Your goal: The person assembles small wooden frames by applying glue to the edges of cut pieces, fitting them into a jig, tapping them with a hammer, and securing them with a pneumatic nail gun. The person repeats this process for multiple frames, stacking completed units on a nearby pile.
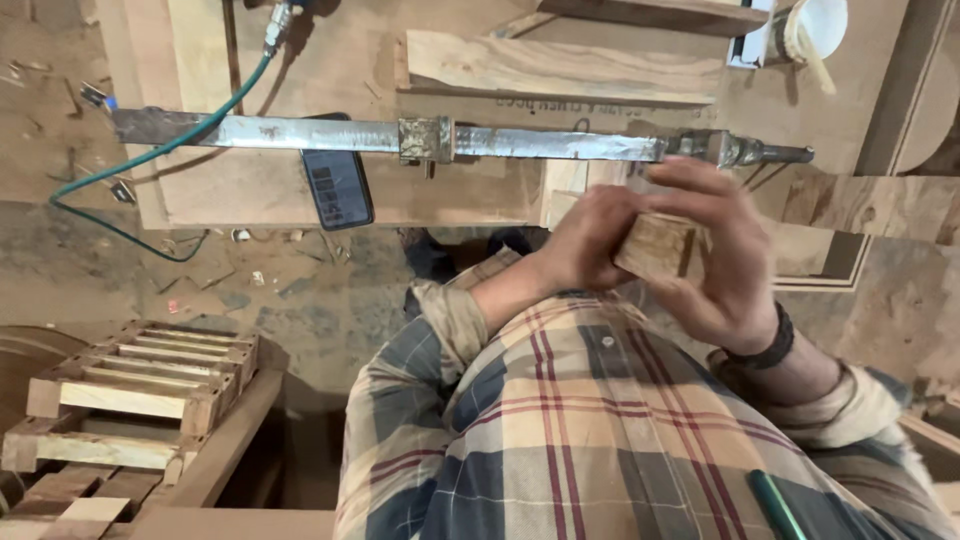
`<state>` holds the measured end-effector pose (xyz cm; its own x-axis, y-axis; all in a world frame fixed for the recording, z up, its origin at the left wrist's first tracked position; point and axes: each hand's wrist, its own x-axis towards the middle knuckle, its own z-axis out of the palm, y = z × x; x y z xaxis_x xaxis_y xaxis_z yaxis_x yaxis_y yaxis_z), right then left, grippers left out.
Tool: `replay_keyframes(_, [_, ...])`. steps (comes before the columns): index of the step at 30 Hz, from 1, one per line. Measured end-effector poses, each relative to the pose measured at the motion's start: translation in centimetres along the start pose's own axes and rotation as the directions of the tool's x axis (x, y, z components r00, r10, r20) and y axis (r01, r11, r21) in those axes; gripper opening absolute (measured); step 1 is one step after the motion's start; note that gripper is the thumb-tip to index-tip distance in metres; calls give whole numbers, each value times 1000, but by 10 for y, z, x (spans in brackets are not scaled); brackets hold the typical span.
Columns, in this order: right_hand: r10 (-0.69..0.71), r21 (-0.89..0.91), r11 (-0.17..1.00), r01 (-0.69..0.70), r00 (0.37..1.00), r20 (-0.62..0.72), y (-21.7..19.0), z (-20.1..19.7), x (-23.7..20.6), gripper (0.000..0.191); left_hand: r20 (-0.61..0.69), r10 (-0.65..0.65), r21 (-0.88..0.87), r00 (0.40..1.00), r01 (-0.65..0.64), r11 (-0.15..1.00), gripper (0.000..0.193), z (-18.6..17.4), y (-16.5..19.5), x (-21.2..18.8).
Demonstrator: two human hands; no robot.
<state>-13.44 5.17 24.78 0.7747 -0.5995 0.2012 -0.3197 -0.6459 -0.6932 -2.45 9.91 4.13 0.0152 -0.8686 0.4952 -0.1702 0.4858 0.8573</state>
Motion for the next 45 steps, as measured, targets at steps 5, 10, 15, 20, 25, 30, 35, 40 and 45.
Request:
replay_keyframes(5, [212,-189,967,-172,953,218,-26,10,22,31,-82,195,-65,977,-201,977,66,6,-3,8])
replay_keyframes(10, [286,-281,937,-208,919,271,-23,11,10,18,-20,158,-126,987,-159,979,54,1,-1,8])
replay_keyframes(15, [334,-216,938,-271,872,357,-4,-1,16,12,-31,151,-153,988,-154,976,43,2,-10,8])
replay_keyframes(20, [296,-120,955,-272,843,448,10,-6,28,17,-83,78,-250,994,-96,963,47,0,-16,7])
replay_keyframes(25, [355,-83,928,-362,798,488,23,-10,20,21,-66,73,-248,995,-87,965,36,0,-29,0])
replay_keyframes(30, [370,-137,927,-349,792,486,12,-8,23,16,-18,100,-259,995,-101,960,28,3,-28,-2])
replay_keyframes(35, [370,-149,929,-339,829,419,-1,8,36,11,-52,111,-291,992,-121,949,35,-6,-26,6])
replay_keyframes(40, [273,-83,962,-261,898,345,2,11,35,8,-32,163,-261,986,-166,951,63,0,-30,5])
replay_keyframes(45, [268,98,952,-291,944,194,23,4,-6,21,60,172,-105,983,-165,981,72,-5,-46,-4])
